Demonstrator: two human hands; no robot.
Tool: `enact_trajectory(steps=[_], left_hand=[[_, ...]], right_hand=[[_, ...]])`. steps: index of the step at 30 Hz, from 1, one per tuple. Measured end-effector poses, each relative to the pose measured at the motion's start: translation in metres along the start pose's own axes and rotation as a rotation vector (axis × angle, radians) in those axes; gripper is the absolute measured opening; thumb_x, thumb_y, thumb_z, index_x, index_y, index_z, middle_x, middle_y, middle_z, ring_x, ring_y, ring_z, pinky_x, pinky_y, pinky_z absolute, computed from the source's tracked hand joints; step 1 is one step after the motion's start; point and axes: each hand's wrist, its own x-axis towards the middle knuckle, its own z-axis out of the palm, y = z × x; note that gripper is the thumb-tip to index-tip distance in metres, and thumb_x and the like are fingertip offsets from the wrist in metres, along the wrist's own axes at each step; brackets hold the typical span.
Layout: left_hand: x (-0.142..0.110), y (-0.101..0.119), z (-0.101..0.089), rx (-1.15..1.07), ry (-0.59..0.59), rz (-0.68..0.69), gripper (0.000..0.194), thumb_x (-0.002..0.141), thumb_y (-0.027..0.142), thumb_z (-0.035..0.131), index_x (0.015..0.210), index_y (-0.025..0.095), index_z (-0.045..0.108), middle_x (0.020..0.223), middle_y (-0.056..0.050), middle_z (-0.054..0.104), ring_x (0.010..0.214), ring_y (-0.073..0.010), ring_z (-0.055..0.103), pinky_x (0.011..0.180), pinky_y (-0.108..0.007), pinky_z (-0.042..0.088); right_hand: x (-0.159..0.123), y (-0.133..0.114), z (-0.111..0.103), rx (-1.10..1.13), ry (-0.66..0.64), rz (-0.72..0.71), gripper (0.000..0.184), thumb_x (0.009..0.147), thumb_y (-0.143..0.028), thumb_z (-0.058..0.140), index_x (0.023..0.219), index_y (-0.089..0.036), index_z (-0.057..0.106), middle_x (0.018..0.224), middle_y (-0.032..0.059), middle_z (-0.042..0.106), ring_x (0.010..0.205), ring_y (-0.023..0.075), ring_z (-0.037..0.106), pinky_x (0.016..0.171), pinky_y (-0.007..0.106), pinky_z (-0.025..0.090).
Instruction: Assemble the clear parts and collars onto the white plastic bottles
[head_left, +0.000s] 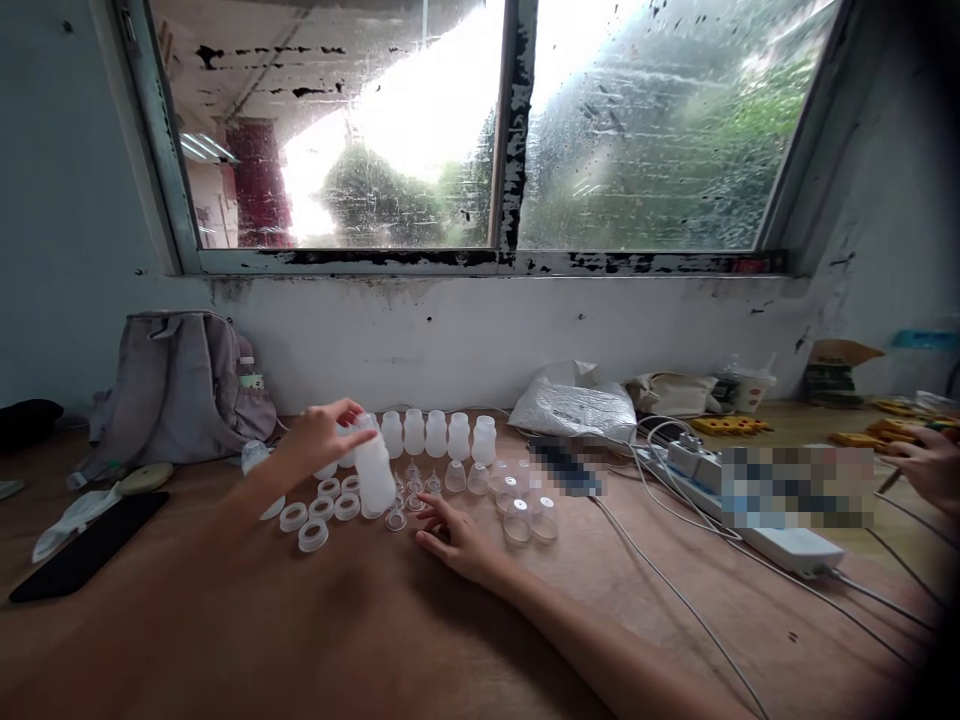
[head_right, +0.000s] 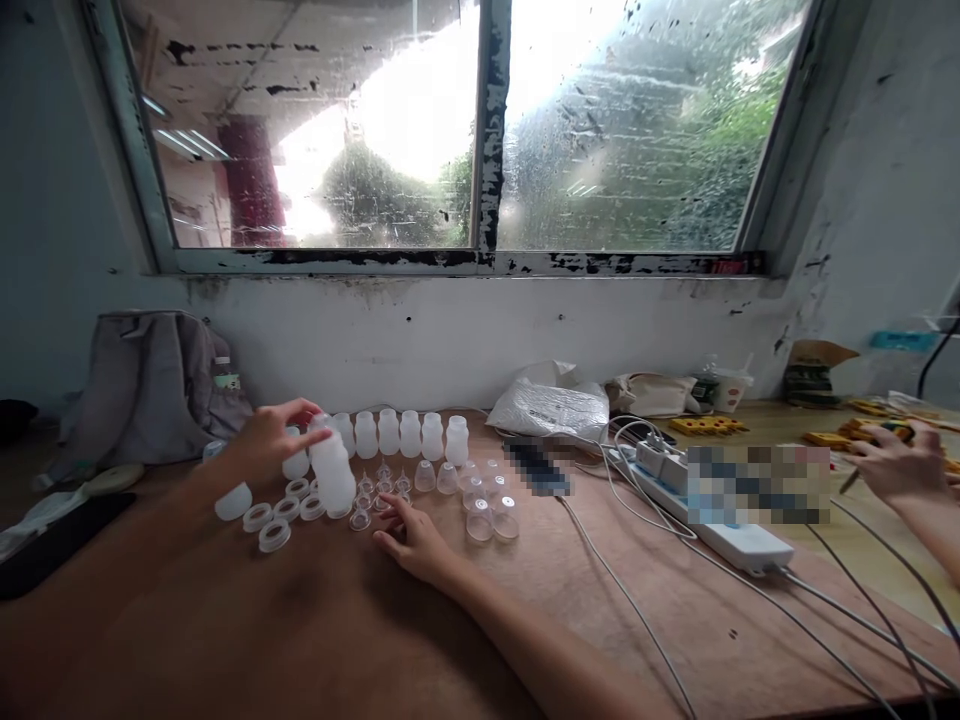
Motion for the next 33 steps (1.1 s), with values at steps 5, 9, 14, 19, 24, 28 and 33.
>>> enact_trajectory(steps=[5,9,14,19,24,28,33], left_hand=[[0.002,-0.051,-0.025,0.292,0.062,-0.218,0.038,0.066,0.052,0.053,0.09,0.023,0.057,0.084,-0.001,0.065,0.076,-0.0195,0.059,0.06,-0.023,0.04],[-0.002,-0.088,-0.014,0.49,0.044,-0.339,0.039,0.068,0.052,0.048,0.09,0.021,0.056,0.082,-0.005,0.065,0.076,-0.0238,0.06,0.061,-0.027,0.039],[-0.009,-0.111,0.009,0.592,0.051,-0.337,0.04,0.073,0.05,0.042,0.094,0.017,0.055,0.082,-0.009,0.065,0.079,-0.0263,0.059,0.066,-0.031,0.039],[-0.012,-0.115,0.018,0.584,0.079,-0.346,0.039,0.076,0.046,0.039,0.098,0.017,0.053,0.089,-0.01,0.064,0.084,-0.0272,0.058,0.067,-0.032,0.038],[-0.013,-0.116,0.019,0.597,0.112,-0.356,0.047,0.076,0.043,0.039,0.113,0.016,0.045,0.088,-0.012,0.064,0.087,-0.0283,0.057,0.072,-0.035,0.035],[-0.015,-0.114,0.019,0.606,0.165,-0.323,0.041,0.075,0.041,0.042,0.106,0.016,0.051,0.089,-0.012,0.064,0.09,-0.0287,0.053,0.085,-0.043,0.027],[-0.024,-0.092,0.031,0.499,0.293,-0.099,0.031,0.078,0.033,0.041,0.101,0.017,0.054,0.104,-0.011,0.058,0.1,-0.0274,0.046,0.092,-0.043,0.023]], right_hand=[[0.001,0.001,0.001,-0.045,0.015,-0.003,0.038,0.076,-0.028,0.052,0.113,-0.019,0.045,0.093,0.0064,0.059,0.077,0.0142,0.055,0.072,0.03,0.045],[0.001,0.0,0.001,-0.085,0.028,-0.012,0.031,0.077,-0.027,0.05,0.107,-0.019,0.052,0.086,0.0058,0.06,0.077,0.0156,0.055,0.072,0.03,0.045],[0.002,0.0,0.002,-0.105,0.028,-0.012,0.03,0.077,-0.027,0.05,0.106,-0.02,0.053,0.086,0.0055,0.061,0.078,0.0165,0.056,0.072,0.03,0.046],[0.001,0.003,0.002,-0.095,0.018,-0.03,0.031,0.078,-0.026,0.049,0.108,-0.021,0.052,0.089,0.0059,0.061,0.082,0.0171,0.057,0.074,0.031,0.046],[0.001,0.0,0.001,-0.119,0.03,-0.017,0.028,0.077,-0.026,0.049,0.104,-0.02,0.054,0.086,0.0059,0.062,0.08,0.0175,0.057,0.072,0.031,0.046],[0.0,0.0,0.003,-0.163,0.037,-0.024,0.023,0.077,-0.025,0.048,0.1,-0.02,0.054,0.088,0.0054,0.06,0.08,0.0168,0.056,0.072,0.03,0.045],[0.002,0.008,0.004,-0.321,0.112,-0.034,0.018,0.079,-0.019,0.043,0.093,-0.019,0.053,0.088,0.0049,0.056,0.076,0.015,0.054,0.069,0.027,0.043]])
